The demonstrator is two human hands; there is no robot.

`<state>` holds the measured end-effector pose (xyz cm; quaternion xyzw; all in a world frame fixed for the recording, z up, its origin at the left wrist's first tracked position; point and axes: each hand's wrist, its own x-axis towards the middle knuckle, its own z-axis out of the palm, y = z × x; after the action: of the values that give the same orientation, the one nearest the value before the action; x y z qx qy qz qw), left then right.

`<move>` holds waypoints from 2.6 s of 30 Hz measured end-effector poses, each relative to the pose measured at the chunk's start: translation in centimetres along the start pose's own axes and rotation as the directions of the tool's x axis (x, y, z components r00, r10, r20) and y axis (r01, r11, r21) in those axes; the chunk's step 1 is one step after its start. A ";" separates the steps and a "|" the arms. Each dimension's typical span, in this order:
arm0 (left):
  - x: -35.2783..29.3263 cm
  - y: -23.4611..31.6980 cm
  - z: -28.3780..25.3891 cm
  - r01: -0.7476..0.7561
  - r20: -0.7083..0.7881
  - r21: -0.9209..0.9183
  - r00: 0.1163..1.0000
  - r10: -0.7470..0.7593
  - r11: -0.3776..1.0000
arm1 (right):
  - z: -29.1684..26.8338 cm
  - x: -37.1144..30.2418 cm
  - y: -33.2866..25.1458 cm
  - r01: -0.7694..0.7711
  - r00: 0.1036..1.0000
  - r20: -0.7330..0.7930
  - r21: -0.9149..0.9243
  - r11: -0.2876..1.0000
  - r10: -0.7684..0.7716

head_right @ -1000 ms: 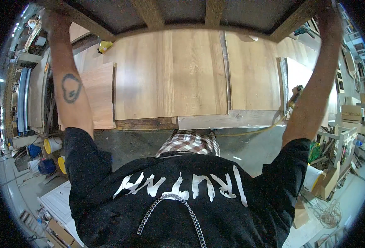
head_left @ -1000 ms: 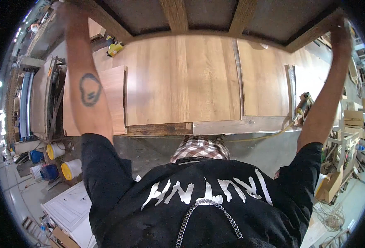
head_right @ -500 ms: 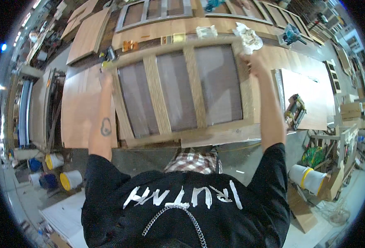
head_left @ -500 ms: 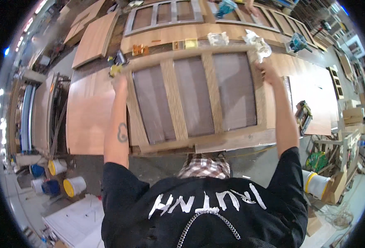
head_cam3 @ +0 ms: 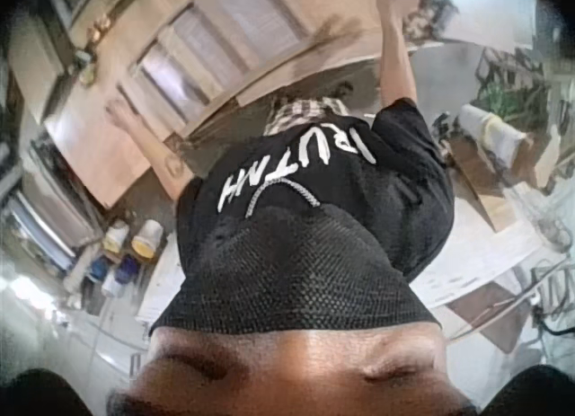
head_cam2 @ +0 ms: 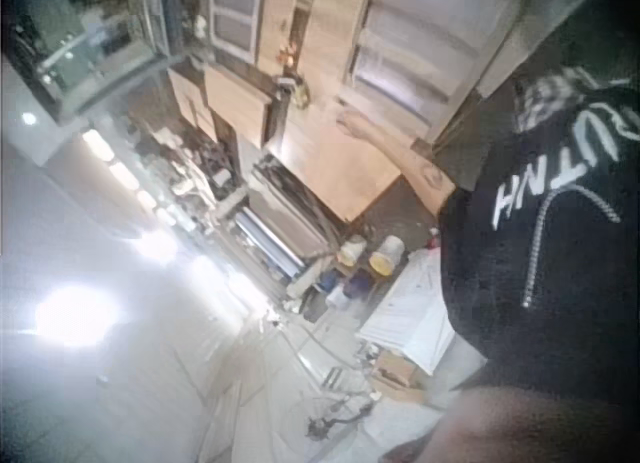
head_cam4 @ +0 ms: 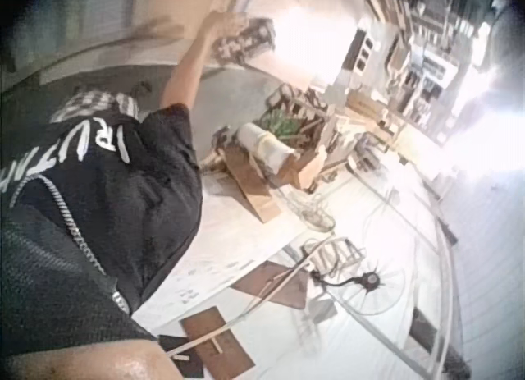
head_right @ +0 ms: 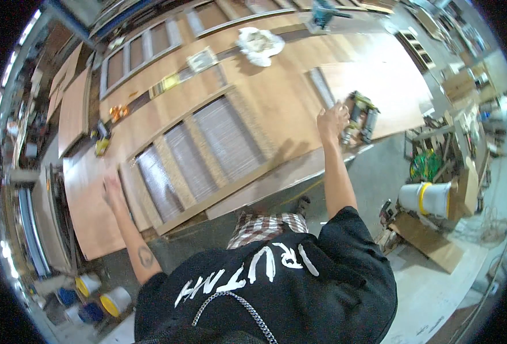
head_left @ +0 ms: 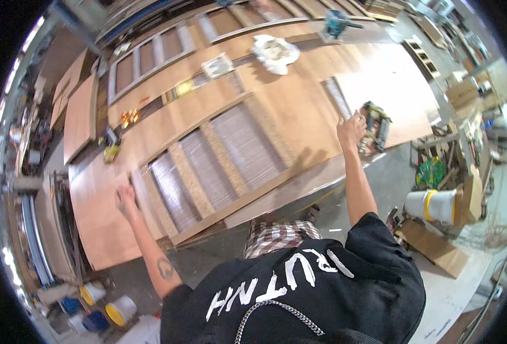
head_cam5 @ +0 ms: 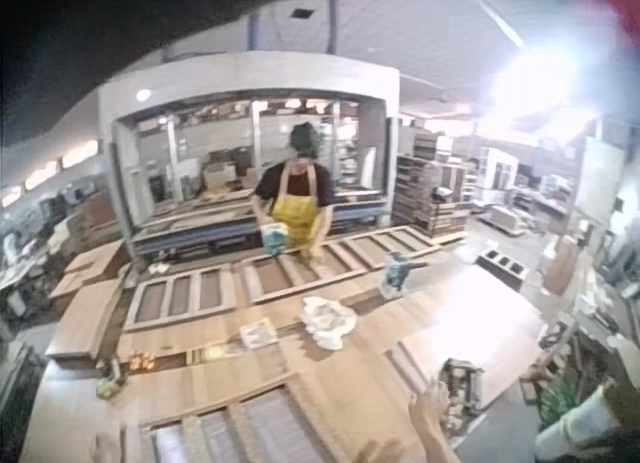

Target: The person positions wooden panels onto a frame and secures them using a pneumatic nail gun, then wipes the surfaces with a cloth.

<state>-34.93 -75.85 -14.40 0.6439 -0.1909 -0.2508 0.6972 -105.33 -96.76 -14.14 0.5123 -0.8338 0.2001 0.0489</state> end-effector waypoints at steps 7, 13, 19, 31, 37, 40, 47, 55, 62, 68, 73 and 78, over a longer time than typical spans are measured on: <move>-27.0 -1.3 26.3 0.057 0.330 0.090 0.940 -0.084 0.994 | 1.3 7.3 13.6 -0.030 0.990 0.137 -0.031 0.999 0.034; -45.0 -4.6 46.2 -0.025 0.655 0.294 0.733 -0.182 0.956 | -4.9 9.7 19.0 -0.319 0.826 0.561 0.529 0.786 -0.043; -54.9 -12.0 45.1 -0.098 0.660 0.436 0.711 -0.244 0.895 | -15.7 13.9 32.2 -0.693 0.702 0.702 0.712 0.109 -0.118; -66.3 -19.2 41.5 -0.464 0.553 0.797 0.819 -0.156 0.387 | -20.0 37.8 62.2 -0.401 0.915 0.339 0.816 0.417 0.217; -68.5 -19.9 44.5 -0.168 0.386 0.914 0.638 -0.666 0.369 | -21.1 45.8 64.7 -0.328 0.944 0.266 0.783 0.528 0.193; -78.1 -31.2 49.7 -0.003 0.286 0.872 0.814 -0.505 0.489 | -23.7 51.3 68.7 -0.275 0.961 0.216 0.755 0.595 0.171; -91.8 -48.4 52.9 -0.380 0.412 0.841 0.911 0.000 0.385 | -21.3 64.6 58.8 0.052 0.811 0.422 0.638 0.768 -0.405; -82.1 -25.4 57.9 0.458 -0.375 0.173 0.849 -0.372 0.872 | -1.9 61.1 54.9 0.402 0.865 0.287 0.093 0.911 -0.411; -73.4 -15.8 60.7 0.320 -0.428 0.372 0.892 -0.145 0.871 | 3.7 56.3 56.2 0.724 0.672 0.043 0.173 0.668 -0.739; -66.0 -11.9 62.1 -0.106 0.023 0.838 0.987 0.159 0.536 | -1.3 41.1 60.7 0.164 0.700 0.451 0.653 0.740 -0.554; -64.7 -13.2 64.4 -0.237 0.283 0.797 0.959 0.003 0.556 | -2.5 40.2 63.4 -0.041 0.679 0.566 0.665 0.746 -0.467; -66.3 -15.6 61.9 -0.251 0.196 0.746 0.968 0.157 0.617 | -1.8 40.8 63.3 0.037 0.662 0.488 0.736 0.676 -0.569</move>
<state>-126.15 -86.75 -20.05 0.8370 -0.3891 -0.1010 0.3713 -180.03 -105.08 -18.73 0.6713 -0.5518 0.2697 -0.4149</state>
